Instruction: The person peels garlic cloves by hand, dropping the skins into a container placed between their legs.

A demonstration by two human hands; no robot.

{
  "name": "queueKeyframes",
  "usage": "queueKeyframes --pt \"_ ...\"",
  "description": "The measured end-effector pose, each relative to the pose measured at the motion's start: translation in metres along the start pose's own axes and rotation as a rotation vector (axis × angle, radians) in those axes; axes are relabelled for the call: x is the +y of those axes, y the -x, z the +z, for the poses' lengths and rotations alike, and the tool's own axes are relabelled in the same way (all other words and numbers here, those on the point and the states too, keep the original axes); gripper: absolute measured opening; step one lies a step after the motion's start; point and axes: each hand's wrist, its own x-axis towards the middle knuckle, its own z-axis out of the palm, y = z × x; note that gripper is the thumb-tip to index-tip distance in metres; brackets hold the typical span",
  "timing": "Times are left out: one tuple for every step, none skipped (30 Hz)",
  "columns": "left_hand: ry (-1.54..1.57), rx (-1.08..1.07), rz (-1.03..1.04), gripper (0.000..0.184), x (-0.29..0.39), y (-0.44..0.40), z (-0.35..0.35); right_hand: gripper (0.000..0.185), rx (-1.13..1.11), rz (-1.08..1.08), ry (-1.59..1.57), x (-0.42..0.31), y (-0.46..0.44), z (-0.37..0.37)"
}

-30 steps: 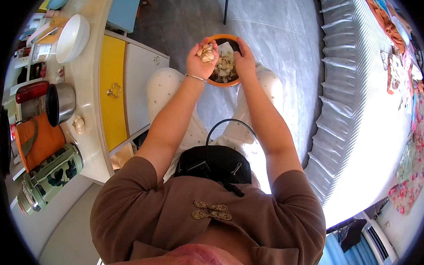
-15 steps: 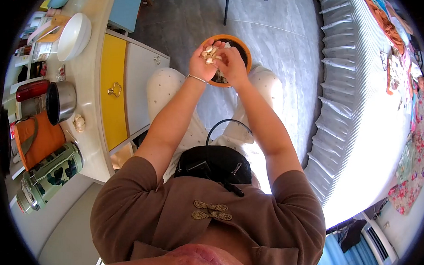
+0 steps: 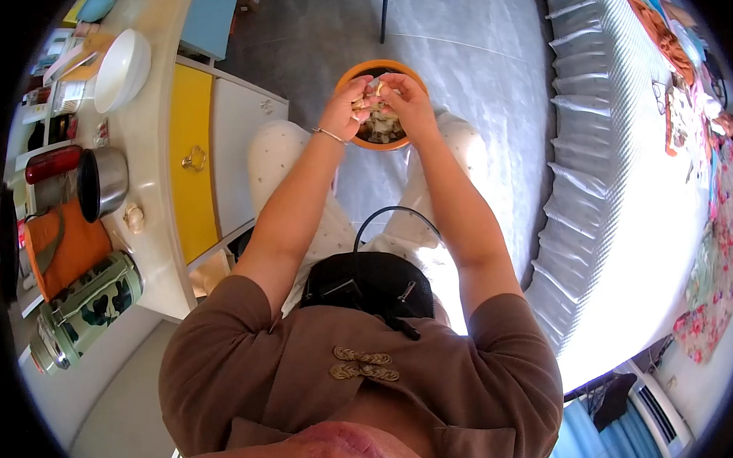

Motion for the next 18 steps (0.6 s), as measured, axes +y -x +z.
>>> queueKeyframes --pt "-0.119 -0.022 0.019 0.019 0.002 0.002 0.002 0.024 0.015 0.021 0.010 -0.002 0.001 0.000" --pt "-0.119 -0.023 0.017 0.019 0.005 0.004 0.005 0.024 0.017 0.021 0.010 -0.003 0.002 0.000" --pt "-0.224 -0.017 0.015 0.021 0.007 0.005 0.007 0.024 0.013 0.028 0.019 -0.001 0.000 -0.001" --pt "-0.328 -0.010 0.013 0.023 0.009 0.006 0.008 0.024 0.009 0.035 0.028 0.002 -0.001 -0.002" --pt "-0.328 -0.010 0.011 0.023 0.011 0.008 0.009 0.024 0.009 0.037 0.028 0.004 -0.002 -0.003" --pt "-0.379 -0.008 0.012 0.024 0.014 0.011 0.012 0.024 0.009 0.015 0.049 0.006 -0.003 -0.002" --pt "-0.430 -0.007 0.012 0.025 0.016 0.015 0.015 0.024 0.009 -0.008 0.070 0.007 -0.003 -0.003" --pt "-0.429 -0.007 0.012 0.025 0.017 0.017 0.018 0.024 0.010 -0.007 0.071 0.008 -0.003 -0.004" --pt "-0.488 0.014 0.030 0.024 0.017 0.019 0.019 0.023 0.022 -0.003 0.085 0.007 -0.001 -0.004" --pt "-0.546 0.036 0.048 0.023 0.017 0.019 0.019 0.023 0.035 0.001 0.100 0.005 -0.001 -0.003" --pt "-0.545 0.036 0.047 0.023 0.018 0.020 0.020 0.023 0.036 0.002 0.101 0.004 0.000 -0.003" --pt "-0.584 0.044 0.055 0.021 0.017 0.020 0.020 0.022 0.040 -0.012 0.134 0.005 0.000 -0.003" --pt "-0.622 0.052 0.063 0.020 0.016 0.020 0.020 0.022 0.043 -0.027 0.168 0.005 0.000 -0.003" --pt "-0.621 0.053 0.061 0.020 0.017 0.019 0.019 0.022 0.043 -0.025 0.168 0.006 0.000 -0.002" --pt "-0.646 0.049 0.059 0.019 0.017 0.018 0.018 0.021 0.045 -0.043 0.183 0.007 0.000 -0.002" --pt "-0.671 0.045 0.057 0.019 0.017 0.017 0.017 0.020 0.047 -0.061 0.199 0.008 -0.001 -0.003" --pt "-0.670 0.046 0.057 0.019 0.017 0.017 0.016 0.020 0.047 -0.060 0.199 0.009 -0.001 -0.002" --pt "-0.696 0.042 0.056 0.018 0.017 0.017 0.016 0.019 0.053 -0.069 0.215 0.013 -0.003 -0.003"
